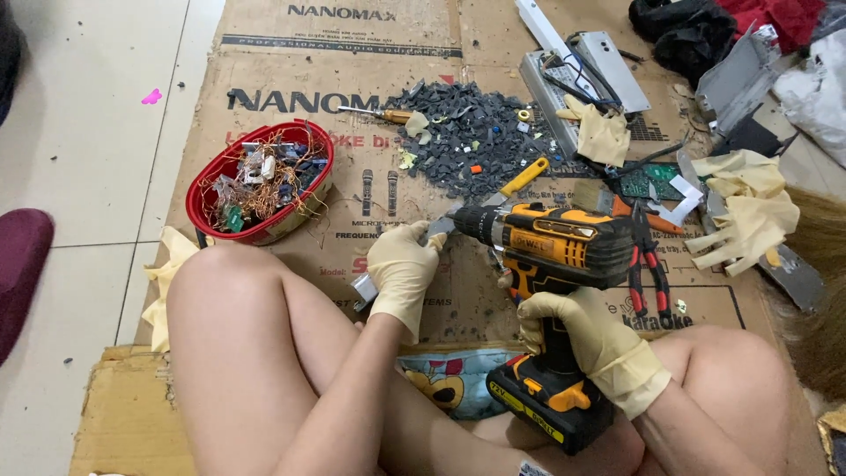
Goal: The person sits on the floor and uses a power drill and a screwdriver to disassemble a small electronic device. They remove screws, pry open the casing, and separate the internal circuit board from the metal housing.
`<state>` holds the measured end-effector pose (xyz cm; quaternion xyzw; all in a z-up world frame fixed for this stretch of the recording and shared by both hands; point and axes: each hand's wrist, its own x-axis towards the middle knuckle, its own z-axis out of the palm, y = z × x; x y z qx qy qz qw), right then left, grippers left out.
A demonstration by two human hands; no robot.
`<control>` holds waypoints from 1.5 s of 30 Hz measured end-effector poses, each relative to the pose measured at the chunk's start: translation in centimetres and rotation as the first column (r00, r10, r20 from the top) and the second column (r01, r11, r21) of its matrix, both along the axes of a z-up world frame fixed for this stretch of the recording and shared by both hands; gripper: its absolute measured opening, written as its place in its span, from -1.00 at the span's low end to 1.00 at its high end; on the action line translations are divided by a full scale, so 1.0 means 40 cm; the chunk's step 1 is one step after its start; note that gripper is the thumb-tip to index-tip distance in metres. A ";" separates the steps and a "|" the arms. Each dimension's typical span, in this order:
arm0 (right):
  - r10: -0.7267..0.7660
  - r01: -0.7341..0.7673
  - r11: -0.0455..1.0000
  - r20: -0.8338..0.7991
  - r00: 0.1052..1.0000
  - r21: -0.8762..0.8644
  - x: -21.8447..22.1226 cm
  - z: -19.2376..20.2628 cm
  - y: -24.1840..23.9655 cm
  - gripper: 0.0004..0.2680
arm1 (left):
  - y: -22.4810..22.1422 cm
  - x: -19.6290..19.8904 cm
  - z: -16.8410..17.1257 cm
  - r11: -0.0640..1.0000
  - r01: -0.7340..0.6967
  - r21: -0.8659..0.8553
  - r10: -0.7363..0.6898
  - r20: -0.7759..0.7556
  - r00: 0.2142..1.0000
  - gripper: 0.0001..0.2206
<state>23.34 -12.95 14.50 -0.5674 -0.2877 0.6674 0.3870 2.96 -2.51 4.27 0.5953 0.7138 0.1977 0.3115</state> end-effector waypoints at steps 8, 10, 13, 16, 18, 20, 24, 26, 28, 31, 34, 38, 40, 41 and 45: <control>-0.031 0.033 0.999 0.102 0.994 -0.017 0.032 -0.026 -0.010 -0.94 | 0.004 0.004 -0.042 0.999 -0.003 0.041 0.004 -0.024 1.000 -0.68; -0.024 0.027 0.999 0.124 0.992 -0.025 0.032 -0.028 -0.007 -0.93 | 0.004 0.004 -0.045 0.999 0.001 0.048 0.001 -0.031 1.000 -0.68; -0.018 0.022 0.999 0.113 0.993 -0.027 0.035 -0.041 -0.006 -0.92 | 0.003 0.003 -0.047 0.999 0.006 0.050 -0.004 -0.043 0.999 -0.68; -0.022 0.023 1.000 0.085 0.996 -0.021 0.028 -0.033 -0.002 -0.92 | 0.002 0.004 -0.043 0.998 0.002 0.063 0.001 -0.045 0.999 -0.69; -0.022 0.023 1.000 0.088 0.996 -0.006 0.014 -0.013 0.001 -0.92 | 0.002 0.005 -0.044 0.998 0.003 0.060 0.000 -0.051 0.999 -0.69; 0.002 -0.001 1.000 0.069 0.998 -0.011 0.026 -0.031 0.006 -0.94 | 0.004 0.005 -0.045 0.998 0.006 0.064 -0.003 -0.050 0.999 -0.69; 0.039 -0.038 0.999 0.057 0.998 -0.026 -0.004 0.029 0.010 -0.75 | -0.005 0.015 -0.040 0.997 -0.020 0.068 0.023 -0.031 0.999 -0.67; 0.013 -0.001 0.993 0.098 0.995 -0.122 0.004 0.071 0.013 -0.85 | -0.012 0.018 -0.072 0.990 -0.008 0.141 0.015 -0.051 0.999 -0.70; -0.012 0.043 0.976 0.147 0.989 -0.213 0.017 0.091 0.040 -0.90 | -0.019 0.031 -0.092 0.976 0.008 0.216 0.007 -0.065 0.998 -0.71; -0.164 0.230 0.941 0.263 0.951 -0.247 0.021 0.102 0.097 -0.81 | -0.022 0.042 -0.110 0.951 -0.002 0.308 0.036 -0.105 0.994 -0.73; -0.035 0.139 0.928 0.291 0.956 -0.345 0.008 0.140 0.106 -0.90 | -0.013 0.038 -0.131 0.924 0.004 0.383 0.047 -0.123 0.991 -0.75; 0.188 -0.106 0.920 0.190 0.964 -0.377 -0.026 0.180 0.110 -0.93 | -0.013 0.041 -0.128 0.912 -0.011 0.410 0.070 -0.129 0.989 -0.78; 0.126 -0.047 0.923 0.186 0.974 -0.382 -0.028 0.177 0.114 -0.93 | -0.013 0.051 -0.126 0.909 -0.004 0.418 0.072 -0.149 0.986 -0.81; 0.044 0.045 0.925 0.223 0.974 -0.378 -0.013 0.156 0.120 -0.90 | -0.016 0.052 -0.130 0.907 0.002 0.421 0.065 -0.147 0.987 -0.82; 0.163 -0.062 0.892 0.191 0.968 -0.448 -0.034 0.243 0.089 -0.94 | -0.030 0.054 -0.129 0.896 0.010 0.444 0.064 -0.152 0.986 -0.82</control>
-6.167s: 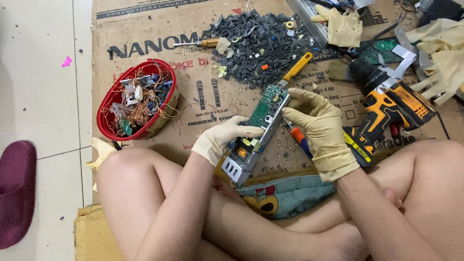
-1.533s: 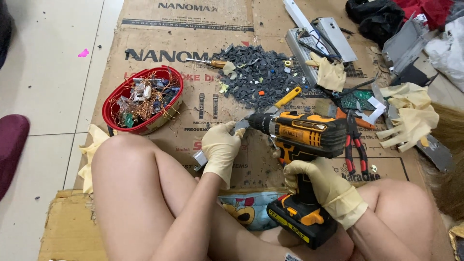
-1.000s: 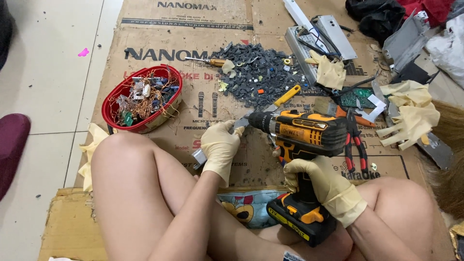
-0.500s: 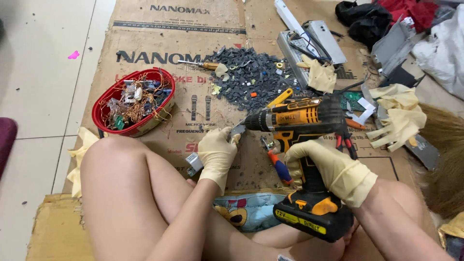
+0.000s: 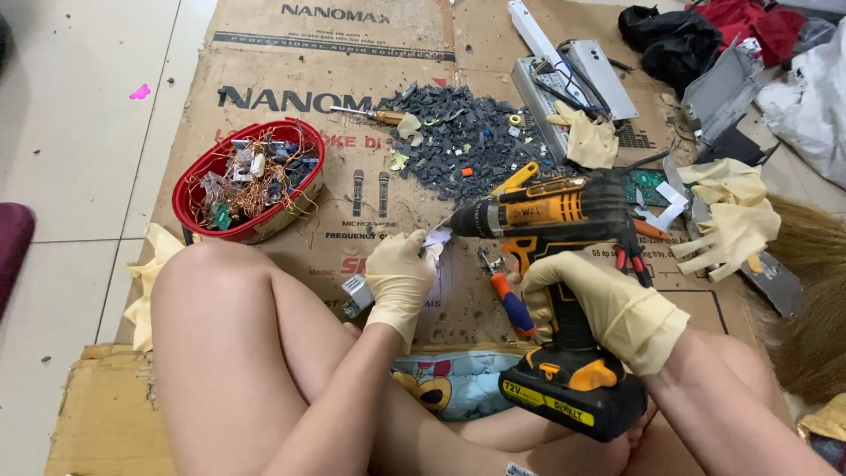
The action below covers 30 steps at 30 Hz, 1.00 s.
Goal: The person sits on the floor and uses a power drill and a screwdriver to disassemble a small electronic device. They remove screws, pry open the casing, and separate the internal circuit board from the metal housing.
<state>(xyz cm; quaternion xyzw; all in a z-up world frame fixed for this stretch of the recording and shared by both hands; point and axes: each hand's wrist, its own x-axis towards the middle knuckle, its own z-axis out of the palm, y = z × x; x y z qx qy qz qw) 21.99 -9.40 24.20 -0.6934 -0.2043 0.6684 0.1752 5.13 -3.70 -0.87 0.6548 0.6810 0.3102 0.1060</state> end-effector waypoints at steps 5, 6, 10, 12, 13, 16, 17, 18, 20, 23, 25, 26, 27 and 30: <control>-0.143 0.164 0.985 -0.280 0.949 0.051 0.115 -0.189 -0.008 -0.87 | 0.010 -0.007 0.000 1.000 -0.001 -0.006 0.001 0.039 0.999 -0.81; -0.119 0.144 0.985 -0.226 0.967 0.095 0.105 -0.182 -0.018 -0.87 | 0.008 -0.009 0.000 1.000 0.003 -0.004 -0.003 0.050 0.999 -0.81; -0.059 0.069 0.974 -0.054 0.997 0.217 0.042 -0.123 -0.054 -0.85 | 0.004 -0.006 -0.002 1.000 0.006 -0.015 -0.005 0.035 0.999 -0.82; -0.013 -0.028 0.946 0.124 0.992 0.323 0.024 -0.106 -0.066 -0.79 | 0.009 -0.007 -0.010 1.000 0.003 -0.005 -0.002 0.038 0.999 -0.83; -0.013 -0.028 0.946 0.123 0.992 0.323 0.046 -0.139 -0.047 -0.79 | 0.011 -0.007 -0.009 1.000 0.003 -0.006 -0.002 0.037 0.999 -0.83; 0.144 -0.094 0.972 -0.231 0.962 0.214 0.090 -0.227 -0.016 -0.80 | 0.016 -0.011 -0.004 1.000 0.005 -0.009 -0.005 0.034 0.999 -0.83; 0.094 -0.046 0.969 -0.193 0.977 0.243 0.092 -0.248 -0.024 -0.81 | 0.018 -0.011 -0.001 1.000 0.005 -0.020 -0.004 0.023 1.000 -0.82; 0.043 0.001 0.962 -0.156 0.987 0.273 0.093 -0.269 -0.031 -0.80 | 0.019 -0.012 0.000 1.000 0.004 -0.031 -0.003 0.012 1.000 -0.80; 0.018 0.014 0.953 -0.102 0.995 0.301 0.048 -0.206 -0.059 -0.85 | 0.022 -0.015 -0.006 0.999 0.002 -0.054 -0.001 0.018 1.000 -0.79; 0.216 -0.219 0.944 0.037 0.976 0.248 0.067 -0.190 -0.039 -0.87 | 0.026 -0.021 -0.018 0.996 0.018 -0.084 -0.015 0.033 0.999 -0.75; 0.433 -0.443 0.884 0.101 0.896 0.150 0.072 -0.201 -0.040 -0.85 | 0.028 -0.023 -0.015 0.995 0.038 -0.089 -0.035 0.039 0.999 -0.73; 0.163 -0.171 0.954 0.052 0.985 0.246 0.057 -0.203 -0.059 -0.90 | 0.026 -0.022 -0.008 0.994 0.030 -0.103 -0.028 0.023 0.999 -0.74; -0.116 0.117 0.940 -0.022 0.993 0.322 0.043 -0.206 -0.078 -0.94 | 0.023 -0.020 0.000 0.993 0.021 -0.116 -0.021 0.006 1.000 -0.74; -0.129 0.123 0.937 -0.003 0.992 0.327 0.043 -0.192 -0.089 -0.93 | 0.022 -0.027 0.010 0.995 0.027 -0.093 -0.025 0.028 0.999 -0.77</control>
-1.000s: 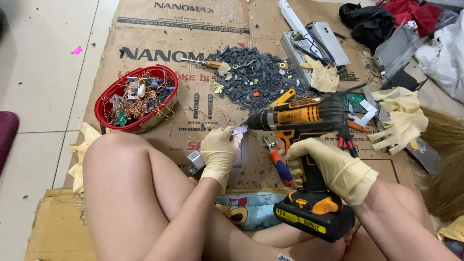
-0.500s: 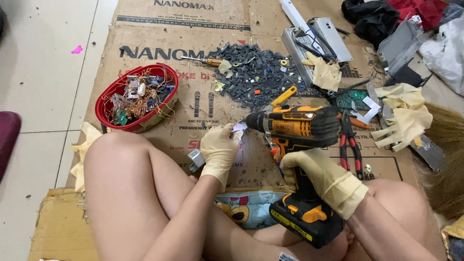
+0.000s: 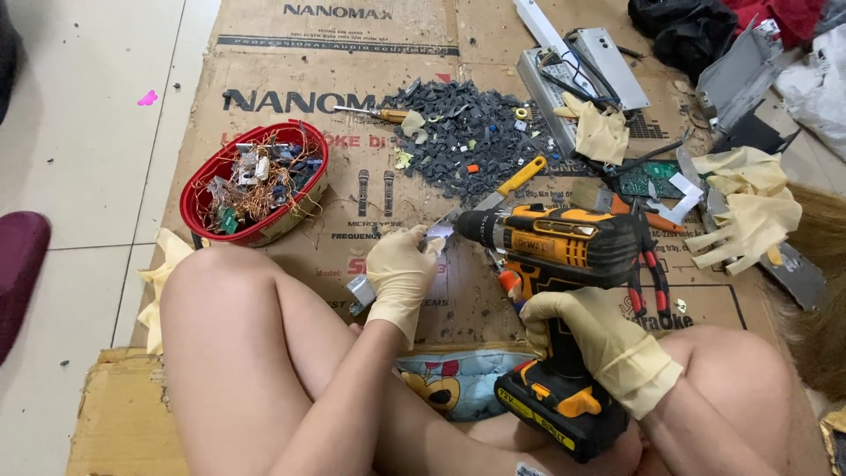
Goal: The person sits on the floor and uses a power drill and a screwdriver to disassemble a small electronic device. They remove screws, pry open the casing, and separate the internal circuit board from the metal housing.
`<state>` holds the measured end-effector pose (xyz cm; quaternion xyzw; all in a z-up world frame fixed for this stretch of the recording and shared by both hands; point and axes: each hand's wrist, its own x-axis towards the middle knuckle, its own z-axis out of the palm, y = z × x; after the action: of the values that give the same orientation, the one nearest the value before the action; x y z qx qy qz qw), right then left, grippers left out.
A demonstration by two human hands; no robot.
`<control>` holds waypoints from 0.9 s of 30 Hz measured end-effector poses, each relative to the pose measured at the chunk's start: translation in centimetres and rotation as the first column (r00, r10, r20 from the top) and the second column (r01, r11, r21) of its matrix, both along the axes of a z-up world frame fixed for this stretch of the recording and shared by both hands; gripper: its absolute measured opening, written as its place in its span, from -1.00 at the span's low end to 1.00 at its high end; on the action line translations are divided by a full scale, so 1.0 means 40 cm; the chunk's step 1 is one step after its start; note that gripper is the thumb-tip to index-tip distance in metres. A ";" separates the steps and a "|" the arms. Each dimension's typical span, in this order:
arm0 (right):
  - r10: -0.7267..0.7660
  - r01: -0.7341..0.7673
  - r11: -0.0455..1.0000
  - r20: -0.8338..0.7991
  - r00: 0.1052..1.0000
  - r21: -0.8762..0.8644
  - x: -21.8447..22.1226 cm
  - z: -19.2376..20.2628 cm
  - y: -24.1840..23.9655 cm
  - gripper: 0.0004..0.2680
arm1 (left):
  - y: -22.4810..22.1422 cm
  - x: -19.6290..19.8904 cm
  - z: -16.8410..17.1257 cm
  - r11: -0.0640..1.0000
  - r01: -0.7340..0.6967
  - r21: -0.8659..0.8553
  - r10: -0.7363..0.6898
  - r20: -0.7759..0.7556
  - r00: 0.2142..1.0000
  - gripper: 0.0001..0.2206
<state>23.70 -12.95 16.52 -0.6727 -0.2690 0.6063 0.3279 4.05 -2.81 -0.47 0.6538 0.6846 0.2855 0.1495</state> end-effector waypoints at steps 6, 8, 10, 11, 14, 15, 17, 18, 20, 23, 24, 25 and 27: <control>-0.017 0.017 1.000 0.125 0.992 0.001 -0.003 0.052 -0.024 -0.88 | -0.018 0.001 0.045 0.999 0.006 -0.037 -0.004 0.037 0.999 -0.68; -0.004 0.001 0.999 0.062 0.998 0.048 0.030 0.003 -0.022 -0.92 | -0.023 0.002 0.062 0.997 0.013 -0.072 -0.009 0.062 0.998 -0.72; 0.011 -0.010 0.996 -0.003 1.000 0.089 0.051 -0.027 -0.028 -0.96 | -0.037 0.007 0.076 0.993 0.022 -0.114 -0.013 0.084 0.996 -0.75; -0.005 0.007 0.997 -0.027 1.000 0.072 0.057 -0.033 -0.036 -0.93 | -0.048 0.011 0.081 0.998 0.053 -0.026 -0.050 0.108 0.993 -0.76; -0.063 0.065 0.998 -0.082 0.995 0.022 0.069 -0.049 -0.053 -0.91 | -0.081 0.038 0.056 0.989 0.130 0.067 -0.134 0.058 0.989 -0.66; -0.097 0.098 0.995 -0.104 0.990 0.004 0.075 -0.052 -0.056 -0.92 | -0.090 0.052 0.042 0.981 0.173 0.083 -0.173 -0.006 0.985 -0.59; -0.127 0.125 0.992 -0.205 0.970 -0.023 0.105 -0.078 -0.044 -0.91 | -0.101 0.080 0.023 0.981 0.166 0.101 -0.155 -0.108 0.982 -0.65; -0.146 0.141 0.989 -0.307 0.940 -0.038 0.118 -0.092 -0.036 -0.85 | -0.103 0.090 0.014 0.979 0.153 0.134 -0.123 -0.211 0.970 -0.70; -0.151 0.149 0.988 -0.393 0.907 -0.035 0.141 -0.105 -0.027 -0.78 | -0.107 0.088 0.008 0.978 0.153 0.138 -0.131 -0.159 0.979 -0.66; -0.182 0.201 0.979 -0.515 0.838 -0.019 0.162 -0.126 -0.023 -0.78 | -0.116 0.080 0.033 0.985 0.119 0.125 -0.113 -0.055 0.992 -0.59; -0.207 0.249 0.968 -0.549 0.810 0.004 0.172 -0.130 -0.022 -0.86 | -0.114 0.084 0.049 0.989 0.091 0.116 -0.092 0.002 0.996 -0.59; -0.214 0.254 0.967 -0.551 0.807 -0.004 0.176 -0.143 -0.023 -0.86 | -0.107 0.086 0.051 0.989 0.096 0.110 -0.096 -0.001 0.995 -0.59; -0.245 0.312 0.950 -0.658 0.712 -0.016 0.186 -0.167 -0.026 -0.96 | -0.094 0.093 0.055 0.989 0.086 0.124 -0.087 0.004 0.996 -0.56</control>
<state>31.15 -13.97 9.85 -0.4352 -0.0620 0.7320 0.5205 7.79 -6.55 1.74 0.6895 0.6360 0.3235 0.1240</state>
